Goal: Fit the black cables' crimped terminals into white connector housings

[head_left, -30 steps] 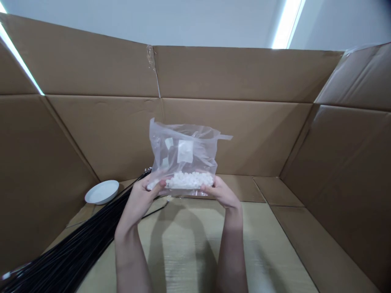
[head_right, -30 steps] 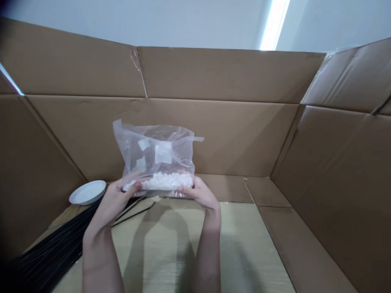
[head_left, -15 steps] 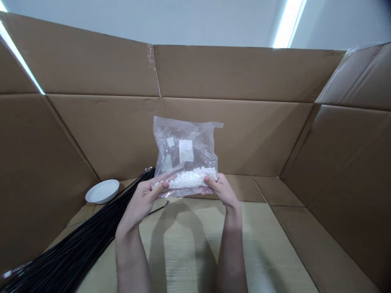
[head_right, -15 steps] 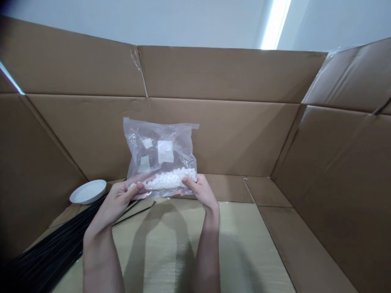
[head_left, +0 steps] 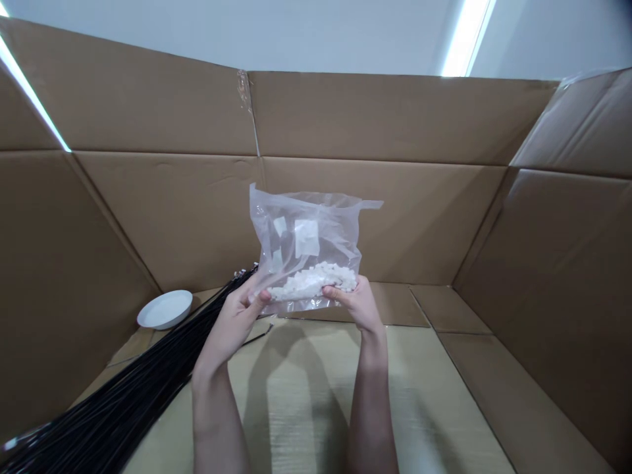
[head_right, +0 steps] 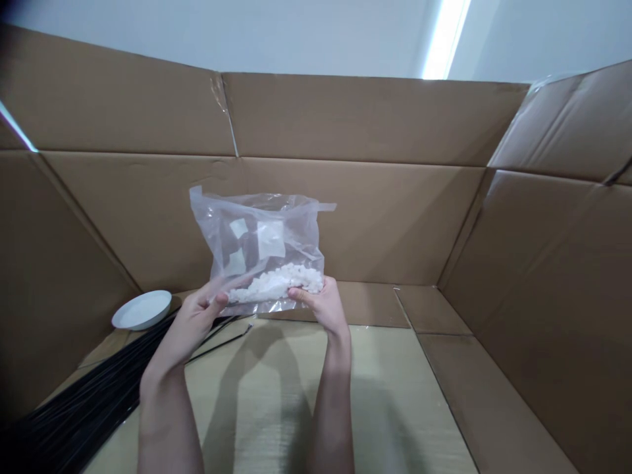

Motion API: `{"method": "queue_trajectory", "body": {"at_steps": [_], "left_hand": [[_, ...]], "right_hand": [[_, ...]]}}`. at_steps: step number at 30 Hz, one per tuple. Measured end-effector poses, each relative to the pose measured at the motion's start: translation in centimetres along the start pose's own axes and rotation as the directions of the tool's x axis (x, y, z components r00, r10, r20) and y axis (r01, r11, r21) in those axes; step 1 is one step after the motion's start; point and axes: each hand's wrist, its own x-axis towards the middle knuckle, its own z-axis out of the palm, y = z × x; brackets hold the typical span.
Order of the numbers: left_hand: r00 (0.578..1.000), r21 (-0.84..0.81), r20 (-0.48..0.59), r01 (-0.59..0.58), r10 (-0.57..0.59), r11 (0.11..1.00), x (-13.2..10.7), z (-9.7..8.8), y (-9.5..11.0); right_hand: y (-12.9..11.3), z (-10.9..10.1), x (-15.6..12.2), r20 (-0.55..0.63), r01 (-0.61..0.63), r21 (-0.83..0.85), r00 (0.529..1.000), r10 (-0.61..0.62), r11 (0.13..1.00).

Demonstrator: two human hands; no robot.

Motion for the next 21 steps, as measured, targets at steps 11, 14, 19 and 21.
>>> {"method": "queue_trajectory", "body": {"at_steps": [11, 14, 19, 21], "left_hand": [[0.988, 0.020, -0.123, 0.096, -0.093, 0.995, -0.1, -0.3, 0.0], [0.989, 0.027, -0.113, 0.094, -0.091, 0.995, -0.1, -0.5, -0.1], [0.997, 0.039, -0.048, 0.054, -0.052, 0.998, 0.2, -0.6, -0.5], [0.998, 0.042, -0.061, 0.038, -0.036, 0.998, 0.3, -0.6, -0.6]], "right_hand": [[-0.6, -0.2, -0.3, 0.092, -0.016, 0.011, 0.996, 0.015, 1.000], [-0.4, -0.4, -0.3, 0.108, 0.004, 0.007, 0.994, -0.005, 1.000], [0.5, -0.7, 0.1, 0.072, 0.057, 0.023, 0.996, -0.059, 0.998], [0.7, -0.7, 0.1, 0.069, 0.070, 0.036, 0.995, -0.073, 0.997]]}}
